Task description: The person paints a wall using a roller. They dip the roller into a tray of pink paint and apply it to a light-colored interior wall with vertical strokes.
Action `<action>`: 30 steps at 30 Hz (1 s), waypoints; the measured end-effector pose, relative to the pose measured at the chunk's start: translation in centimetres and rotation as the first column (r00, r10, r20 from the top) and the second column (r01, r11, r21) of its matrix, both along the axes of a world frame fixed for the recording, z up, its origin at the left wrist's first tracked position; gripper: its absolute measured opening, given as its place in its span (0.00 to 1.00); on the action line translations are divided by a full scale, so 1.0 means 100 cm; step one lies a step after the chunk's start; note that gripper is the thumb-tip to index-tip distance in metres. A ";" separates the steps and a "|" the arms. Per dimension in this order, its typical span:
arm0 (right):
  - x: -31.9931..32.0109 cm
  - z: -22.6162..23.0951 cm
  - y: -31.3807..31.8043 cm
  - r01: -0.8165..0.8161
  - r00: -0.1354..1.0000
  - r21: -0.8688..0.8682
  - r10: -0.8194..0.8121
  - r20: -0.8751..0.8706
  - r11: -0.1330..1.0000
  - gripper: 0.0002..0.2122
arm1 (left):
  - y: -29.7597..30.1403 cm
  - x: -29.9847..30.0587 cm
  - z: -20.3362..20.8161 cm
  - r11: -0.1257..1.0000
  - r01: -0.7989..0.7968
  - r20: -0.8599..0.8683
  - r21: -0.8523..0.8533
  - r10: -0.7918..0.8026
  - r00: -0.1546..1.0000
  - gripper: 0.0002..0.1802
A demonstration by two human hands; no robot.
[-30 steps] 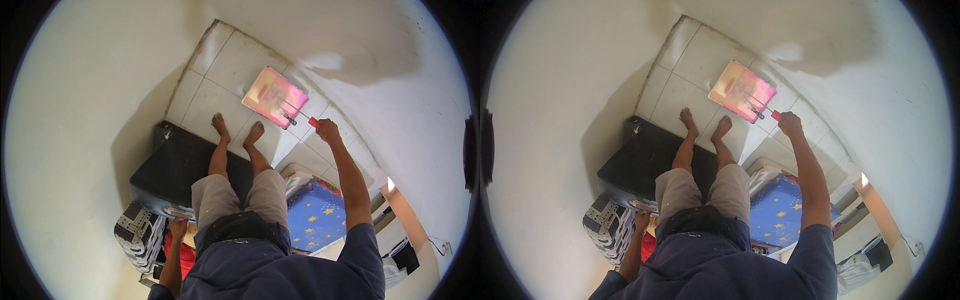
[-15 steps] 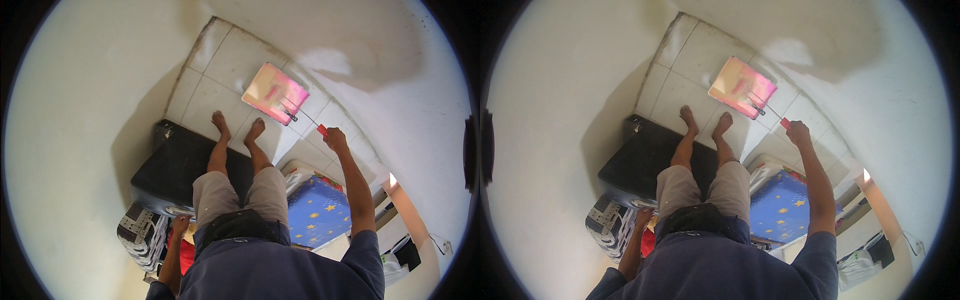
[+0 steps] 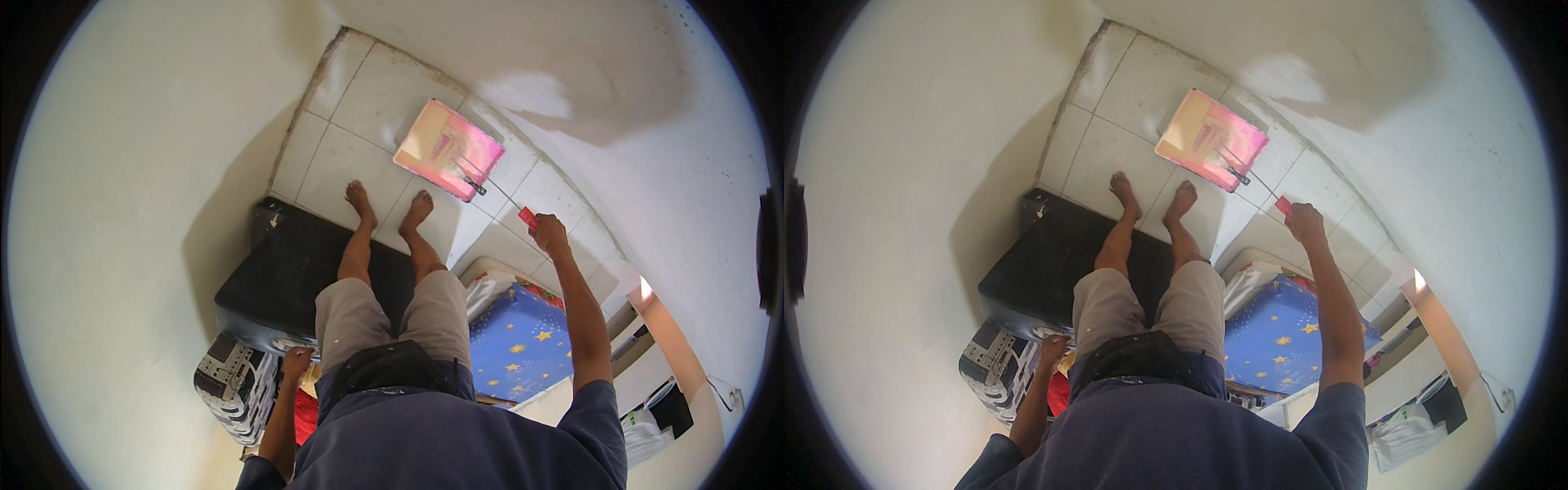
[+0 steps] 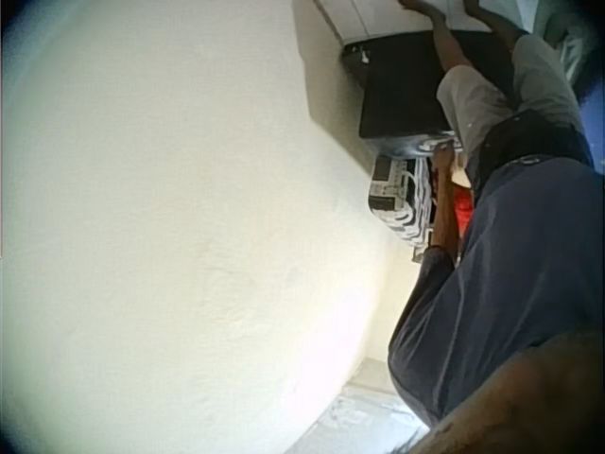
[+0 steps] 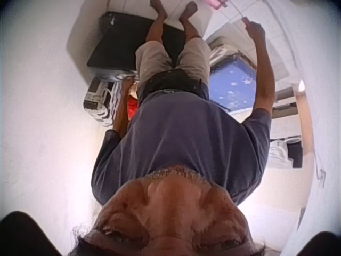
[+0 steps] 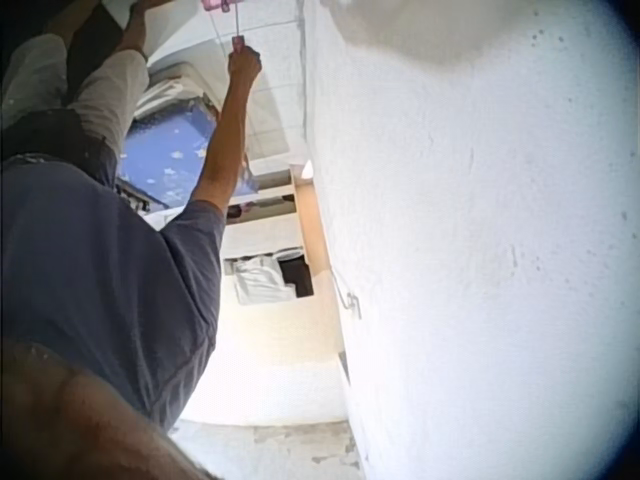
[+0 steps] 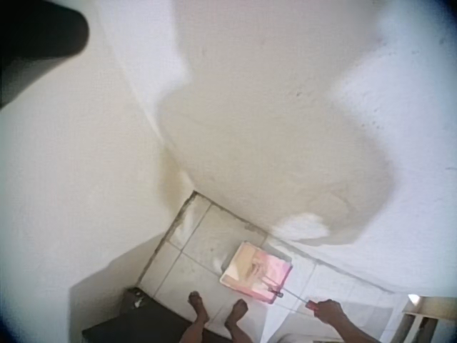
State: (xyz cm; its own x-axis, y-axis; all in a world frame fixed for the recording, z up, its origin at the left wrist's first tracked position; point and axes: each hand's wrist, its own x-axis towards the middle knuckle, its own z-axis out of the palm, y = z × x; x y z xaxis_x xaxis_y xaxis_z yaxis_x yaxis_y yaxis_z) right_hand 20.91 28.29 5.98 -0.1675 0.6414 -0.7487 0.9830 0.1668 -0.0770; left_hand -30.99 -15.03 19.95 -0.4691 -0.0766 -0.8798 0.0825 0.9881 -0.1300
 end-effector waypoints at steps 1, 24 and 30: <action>-0.001 -0.002 0.000 0.011 1.000 0.016 -0.011 -0.007 1.000 0.11 | -0.001 -0.001 0.000 1.000 -0.003 -0.003 0.004 0.003 1.000 0.14; 0.013 0.057 -0.187 0.331 0.943 0.075 -0.327 -0.066 0.941 0.16 | 0.106 -0.068 0.022 0.962 0.086 -0.036 0.259 -0.080 0.996 0.15; -0.054 0.150 -0.291 0.629 0.759 0.061 -0.596 -0.262 0.775 0.17 | 0.178 -0.130 0.002 0.876 0.278 -0.008 0.393 -0.298 0.954 0.16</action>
State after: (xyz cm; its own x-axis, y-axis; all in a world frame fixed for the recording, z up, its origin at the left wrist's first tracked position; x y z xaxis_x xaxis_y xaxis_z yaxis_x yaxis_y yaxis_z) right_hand 15.49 -0.76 20.96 0.1513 0.7550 -0.6380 0.8385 -0.4398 -0.3217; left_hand -44.00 2.75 20.17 -0.3721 0.4052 -0.8351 0.3673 0.8905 0.2684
